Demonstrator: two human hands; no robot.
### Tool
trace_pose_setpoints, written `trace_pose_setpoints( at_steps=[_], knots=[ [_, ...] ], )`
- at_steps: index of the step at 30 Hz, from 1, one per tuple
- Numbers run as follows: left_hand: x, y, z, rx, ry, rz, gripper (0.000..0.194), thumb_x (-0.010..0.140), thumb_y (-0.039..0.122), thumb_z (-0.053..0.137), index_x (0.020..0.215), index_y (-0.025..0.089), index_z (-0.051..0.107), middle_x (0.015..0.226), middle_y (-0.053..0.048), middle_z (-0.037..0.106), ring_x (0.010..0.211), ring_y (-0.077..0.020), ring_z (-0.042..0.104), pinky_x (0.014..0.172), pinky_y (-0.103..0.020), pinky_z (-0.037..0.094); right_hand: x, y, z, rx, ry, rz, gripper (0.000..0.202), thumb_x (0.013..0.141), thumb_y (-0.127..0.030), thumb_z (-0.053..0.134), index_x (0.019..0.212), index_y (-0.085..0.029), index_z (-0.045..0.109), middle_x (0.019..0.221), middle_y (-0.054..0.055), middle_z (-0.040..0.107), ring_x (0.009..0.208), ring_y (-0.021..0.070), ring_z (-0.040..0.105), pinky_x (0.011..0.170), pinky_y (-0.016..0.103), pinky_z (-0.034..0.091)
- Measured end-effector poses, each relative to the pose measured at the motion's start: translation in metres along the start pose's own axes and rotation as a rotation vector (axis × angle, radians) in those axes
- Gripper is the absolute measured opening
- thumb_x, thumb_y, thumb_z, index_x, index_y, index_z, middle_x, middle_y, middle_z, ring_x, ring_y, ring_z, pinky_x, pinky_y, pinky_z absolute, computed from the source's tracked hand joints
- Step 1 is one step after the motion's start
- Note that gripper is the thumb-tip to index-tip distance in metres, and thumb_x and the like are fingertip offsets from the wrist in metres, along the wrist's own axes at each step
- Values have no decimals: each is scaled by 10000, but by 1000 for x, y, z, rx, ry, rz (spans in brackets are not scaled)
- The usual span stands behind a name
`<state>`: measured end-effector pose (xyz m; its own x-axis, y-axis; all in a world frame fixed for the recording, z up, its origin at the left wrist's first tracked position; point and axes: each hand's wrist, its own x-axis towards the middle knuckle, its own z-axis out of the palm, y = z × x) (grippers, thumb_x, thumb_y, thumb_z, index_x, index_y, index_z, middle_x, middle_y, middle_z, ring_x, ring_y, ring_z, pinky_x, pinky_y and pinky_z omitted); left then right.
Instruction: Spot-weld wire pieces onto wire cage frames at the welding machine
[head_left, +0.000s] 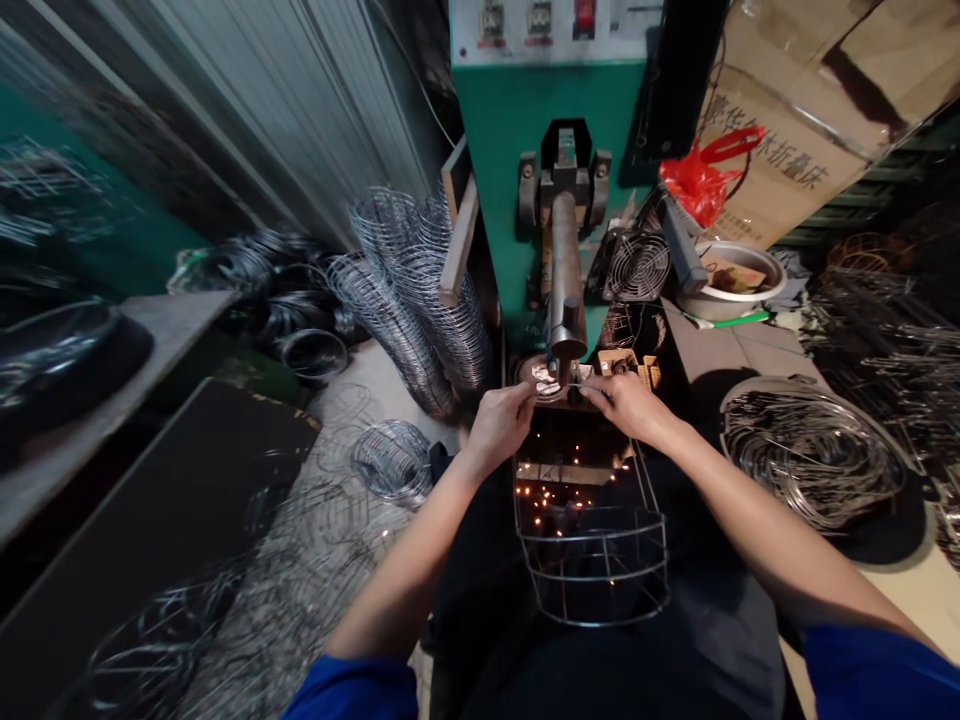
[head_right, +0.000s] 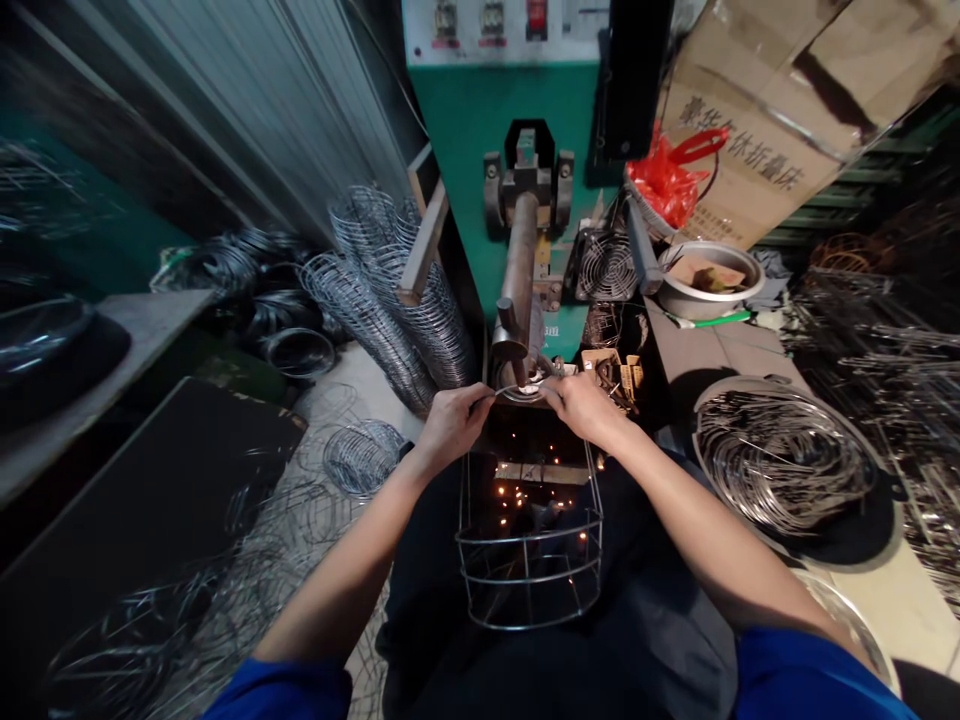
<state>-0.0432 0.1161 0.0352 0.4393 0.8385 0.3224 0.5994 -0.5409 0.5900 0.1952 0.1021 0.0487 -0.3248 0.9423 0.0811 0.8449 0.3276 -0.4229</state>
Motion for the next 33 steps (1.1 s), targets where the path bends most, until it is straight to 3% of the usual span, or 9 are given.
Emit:
trace_pose_setpoints(
  at_steps=[11,15,19,22,25,29,31,33],
  knots=[
    [2,-1,-2,-31,-34,-44,207,903,166,486,760,168,636,584,26,496,521,-106,413,556,-225,297,1,0,-2,34,-30,21,291,975,-285,484,865,-167,726,715,64,691,648,171,617,677,271,419],
    [2,-1,-2,-24,-36,-49,213,899,164,491,728,169,618,571,26,490,513,-106,413,546,-230,284,4,-3,-5,11,-42,47,288,968,-287,489,846,-173,723,720,71,692,692,189,639,686,276,418],
    [4,1,-1,-29,-16,-48,184,892,171,510,766,170,644,563,25,495,511,-110,434,552,-232,301,-3,-7,-12,112,-95,181,289,948,-354,515,839,-170,709,605,44,659,593,183,648,648,274,448],
    [-3,3,0,-90,34,-93,187,901,235,534,787,167,666,562,23,493,529,-114,452,568,-234,332,-26,-11,-17,301,-137,302,296,914,-418,550,818,-168,677,519,7,620,479,161,624,566,254,464],
    [-29,3,9,-411,66,-235,234,884,374,603,970,172,687,696,3,588,637,-126,536,625,-231,404,-60,-14,-20,377,17,316,349,931,-435,510,782,-166,674,549,6,631,457,146,611,522,246,458],
    [-98,12,42,-1042,82,-646,673,736,532,739,1288,216,518,1102,-95,652,897,-196,661,716,-285,506,-96,-18,-25,232,411,219,355,958,-419,503,890,-163,740,741,59,722,642,176,670,640,277,508],
    [-130,25,60,-1312,-18,-887,821,647,586,790,1309,220,471,1145,-144,650,862,-231,690,666,-317,527,-105,-22,-25,177,545,190,343,970,-408,501,977,-172,751,896,88,749,771,198,692,738,307,532],
    [-148,42,75,-1491,-95,-970,784,633,532,825,1265,204,497,1161,-167,657,780,-213,695,631,-307,522,-111,-23,-24,172,605,188,345,976,-413,496,1032,-184,747,959,96,748,827,205,696,788,324,541]
  ],
)
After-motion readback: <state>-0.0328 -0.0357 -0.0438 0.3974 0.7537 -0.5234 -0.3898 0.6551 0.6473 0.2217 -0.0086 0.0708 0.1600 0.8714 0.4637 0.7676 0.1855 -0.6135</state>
